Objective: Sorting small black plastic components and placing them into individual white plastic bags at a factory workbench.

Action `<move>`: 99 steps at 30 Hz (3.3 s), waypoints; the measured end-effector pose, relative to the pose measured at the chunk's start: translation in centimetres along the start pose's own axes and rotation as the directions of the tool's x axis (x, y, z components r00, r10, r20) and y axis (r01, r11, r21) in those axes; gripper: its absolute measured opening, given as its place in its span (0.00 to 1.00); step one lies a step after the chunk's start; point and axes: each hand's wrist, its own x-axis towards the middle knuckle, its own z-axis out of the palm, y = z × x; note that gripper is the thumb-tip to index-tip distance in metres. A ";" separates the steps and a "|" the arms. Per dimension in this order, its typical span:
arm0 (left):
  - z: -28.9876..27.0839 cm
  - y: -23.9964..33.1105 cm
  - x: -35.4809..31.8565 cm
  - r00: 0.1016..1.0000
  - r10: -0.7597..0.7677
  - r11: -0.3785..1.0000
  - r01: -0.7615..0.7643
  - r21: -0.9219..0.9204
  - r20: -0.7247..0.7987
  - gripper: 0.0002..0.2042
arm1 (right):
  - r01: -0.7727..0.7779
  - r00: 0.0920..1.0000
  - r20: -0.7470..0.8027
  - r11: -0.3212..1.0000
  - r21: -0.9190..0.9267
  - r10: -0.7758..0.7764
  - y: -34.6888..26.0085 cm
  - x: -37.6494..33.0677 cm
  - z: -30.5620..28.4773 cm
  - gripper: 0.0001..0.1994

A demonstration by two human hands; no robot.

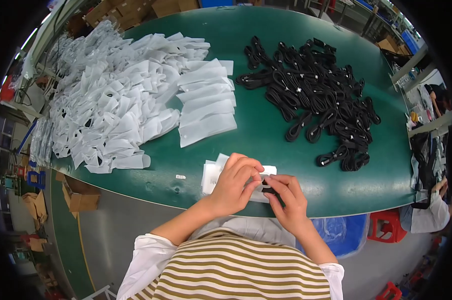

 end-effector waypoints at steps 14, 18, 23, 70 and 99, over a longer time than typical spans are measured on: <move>-7.9 -7.9 5.8 0.873 -0.286 0.943 0.183 -0.277 -0.395 0.04 | -0.285 0.950 -0.093 0.702 -0.653 0.298 9.6 7.4 -1.1 0.13; -4.0 -6.8 4.5 0.964 -0.048 0.973 0.104 0.207 -0.261 0.09 | -0.281 0.960 -0.151 0.799 -0.532 0.237 10.5 5.7 -1.5 0.11; 1.9 -1.5 -1.5 0.986 -0.072 0.997 0.073 0.001 0.150 0.12 | -0.635 0.748 0.000 0.715 0.291 0.664 8.0 2.5 -2.7 0.15; -4.9 -8.3 5.4 0.915 -0.029 0.928 0.174 0.329 -0.403 0.10 | -0.475 0.855 -0.277 0.449 -0.757 0.438 7.8 -1.8 -6.8 0.10; 2.8 -1.1 -1.7 0.987 0.029 0.993 -0.010 -0.119 0.161 0.06 | -0.176 0.957 0.227 0.984 -0.028 0.178 2.1 -3.3 -2.7 0.20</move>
